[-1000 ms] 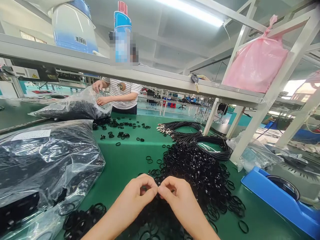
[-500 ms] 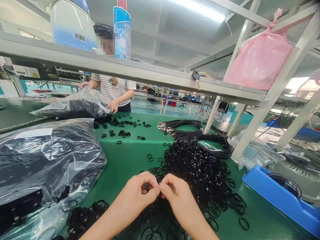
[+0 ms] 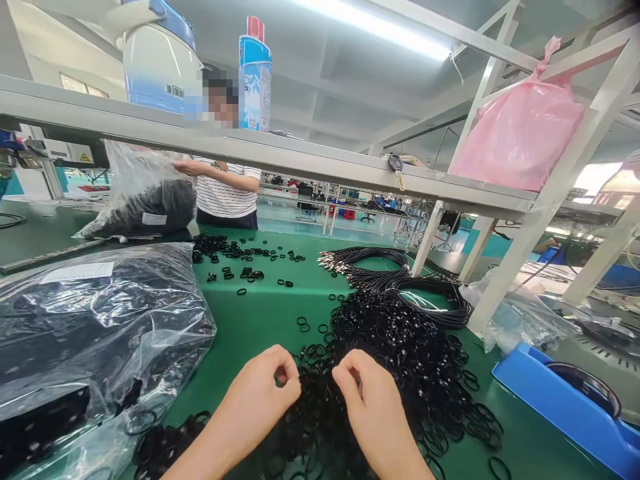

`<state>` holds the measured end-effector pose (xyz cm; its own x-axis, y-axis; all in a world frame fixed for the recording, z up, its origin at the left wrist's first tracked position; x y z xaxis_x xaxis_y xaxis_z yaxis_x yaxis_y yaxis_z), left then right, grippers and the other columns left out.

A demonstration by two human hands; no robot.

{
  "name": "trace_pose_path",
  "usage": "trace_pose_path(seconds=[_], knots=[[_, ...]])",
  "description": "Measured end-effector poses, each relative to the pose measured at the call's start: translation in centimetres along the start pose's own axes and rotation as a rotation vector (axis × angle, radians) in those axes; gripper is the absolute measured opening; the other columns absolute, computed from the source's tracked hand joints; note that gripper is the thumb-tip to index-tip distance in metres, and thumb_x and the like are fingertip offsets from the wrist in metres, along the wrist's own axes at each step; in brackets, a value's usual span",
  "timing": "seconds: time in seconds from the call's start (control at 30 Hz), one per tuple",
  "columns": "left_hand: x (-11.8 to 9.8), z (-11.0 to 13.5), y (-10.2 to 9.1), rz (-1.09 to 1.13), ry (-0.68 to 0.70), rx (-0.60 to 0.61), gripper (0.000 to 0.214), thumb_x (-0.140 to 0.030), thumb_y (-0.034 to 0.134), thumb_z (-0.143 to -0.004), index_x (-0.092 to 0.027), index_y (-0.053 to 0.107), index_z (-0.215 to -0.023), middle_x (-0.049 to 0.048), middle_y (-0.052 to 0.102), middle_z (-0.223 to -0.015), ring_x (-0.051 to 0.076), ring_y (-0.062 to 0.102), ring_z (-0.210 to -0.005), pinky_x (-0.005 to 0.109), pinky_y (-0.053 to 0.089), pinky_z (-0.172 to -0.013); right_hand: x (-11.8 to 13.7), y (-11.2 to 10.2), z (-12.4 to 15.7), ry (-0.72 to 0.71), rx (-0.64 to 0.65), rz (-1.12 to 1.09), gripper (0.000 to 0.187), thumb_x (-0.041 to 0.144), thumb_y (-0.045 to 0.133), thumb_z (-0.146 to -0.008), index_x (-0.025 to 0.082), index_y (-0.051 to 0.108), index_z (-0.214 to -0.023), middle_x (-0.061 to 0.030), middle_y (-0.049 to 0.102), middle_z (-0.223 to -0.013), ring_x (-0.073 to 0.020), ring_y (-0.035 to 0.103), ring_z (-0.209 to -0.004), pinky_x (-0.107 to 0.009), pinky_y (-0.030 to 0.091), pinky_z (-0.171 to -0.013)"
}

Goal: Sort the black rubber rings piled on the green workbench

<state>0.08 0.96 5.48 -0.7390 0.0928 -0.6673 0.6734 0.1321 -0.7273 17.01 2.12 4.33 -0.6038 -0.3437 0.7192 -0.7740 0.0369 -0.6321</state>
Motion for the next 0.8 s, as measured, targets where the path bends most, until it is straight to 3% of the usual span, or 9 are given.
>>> trace_pose_path(seconds=[0.17, 0.3, 0.37, 0.43, 0.47, 0.57, 0.63, 0.8], knots=[[2.1, -0.5, 0.3, -0.161, -0.029, -0.003, 0.015, -0.015, 0.040, -0.073, -0.022, 0.050, -0.064, -0.0009, 0.057, -0.072, 0.018, 0.054, -0.070, 0.028, 0.034, -0.061, -1.5, -0.4, -0.5, -0.002, -0.048, 0.290, 0.023, 0.029, 0.036, -0.094, 0.022, 0.046, -0.074, -0.0001, 0.055, -0.076, -0.0162, 0.050, -0.068, -0.028, 0.029, -0.061], [2.7, -0.5, 0.3, -0.129, -0.002, 0.084, 0.011, -0.016, 0.046, -0.070, -0.023, 0.054, -0.072, -0.0008, 0.059, -0.080, 0.018, 0.056, -0.076, 0.027, 0.036, -0.064, -0.9, -0.3, -0.3, -0.051, -0.010, 0.484, 0.028, 0.032, 0.051, -0.087, 0.020, 0.046, -0.062, -0.0018, 0.056, -0.073, -0.0189, 0.051, -0.070, -0.030, 0.029, -0.061], [2.7, -0.5, -0.1, -0.091, 0.025, 0.084, 0.011, -0.018, 0.049, -0.071, -0.023, 0.055, -0.079, -0.0006, 0.059, -0.084, 0.019, 0.056, -0.081, 0.028, 0.038, -0.068, -0.3, 0.7, 0.3, -0.131, 0.039, 0.493, 0.023, 0.026, 0.062, -0.079, 0.020, 0.049, -0.061, -0.0012, 0.057, -0.074, -0.0198, 0.051, -0.074, -0.031, 0.031, -0.064], [2.4, -0.6, -0.8, -0.053, 0.049, 0.054, 0.010, -0.022, 0.049, -0.075, -0.022, 0.055, -0.083, -0.0001, 0.059, -0.086, 0.020, 0.056, -0.084, 0.029, 0.039, -0.072, 0.1, 2.5, 1.3, -0.259, 0.130, 0.397, 0.011, 0.019, 0.068, -0.074, 0.023, 0.058, -0.072, 0.0010, 0.059, -0.082, -0.0185, 0.052, -0.080, -0.030, 0.033, -0.067], [2.2, -0.7, -1.1, -0.039, 0.053, 0.042, 0.010, -0.024, 0.048, -0.077, -0.022, 0.055, -0.084, -0.0001, 0.060, -0.085, 0.020, 0.056, -0.083, 0.029, 0.039, -0.071, 0.2, 3.6, 1.7, -0.329, 0.190, 0.351, 0.013, 0.017, 0.070, -0.072, 0.025, 0.061, -0.077, 0.0020, 0.059, -0.086, -0.0178, 0.052, -0.081, -0.029, 0.033, -0.067], [1.4, -0.8, -2.2, -0.027, 0.050, 0.027, 0.013, -0.028, 0.046, -0.080, -0.022, 0.058, -0.083, -0.0003, 0.061, -0.084, 0.018, 0.055, -0.076, 0.029, 0.038, -0.066, 0.1, 6.0, 2.7, -0.428, 0.302, 0.308, 0.013, 0.018, 0.074, -0.068, 0.025, 0.064, -0.069, 0.0023, 0.059, -0.086, -0.0173, 0.052, -0.079, -0.027, 0.032, -0.061], [1.1, -0.8, -2.8, -0.028, 0.043, 0.024, 0.015, -0.030, 0.047, -0.081, -0.022, 0.059, -0.082, -0.0006, 0.062, -0.083, 0.018, 0.054, -0.073, 0.028, 0.038, -0.064, 0.2, 6.2, 2.7, -0.386, 0.287, 0.254, 0.016, 0.011, 0.071, -0.069, 0.022, 0.060, -0.064, 0.0023, 0.060, -0.081, -0.0165, 0.051, -0.078, -0.026, 0.032, -0.062], [0.8, -0.5, -3.9, 0.020, 0.049, 0.038, 0.020, -0.034, 0.047, -0.082, -0.023, 0.063, -0.077, -0.0020, 0.064, -0.078, 0.017, 0.054, -0.069, 0.025, 0.037, -0.060, 0.3, 3.7, 1.7, -0.121, 0.194, 0.013, 0.020, 0.003, 0.055, -0.077, 0.023, 0.061, -0.073, 0.0032, 0.063, -0.074, -0.0152, 0.054, -0.076, -0.025, 0.036, -0.067]])
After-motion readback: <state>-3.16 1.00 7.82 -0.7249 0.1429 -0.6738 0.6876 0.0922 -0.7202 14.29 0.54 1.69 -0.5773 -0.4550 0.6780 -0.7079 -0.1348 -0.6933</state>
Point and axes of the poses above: each hand's wrist, its own z-axis away from the middle knuckle, its own y-axis out of the palm, x = y × z, the point moved 2 cm from there along -z, towards the middle knuckle
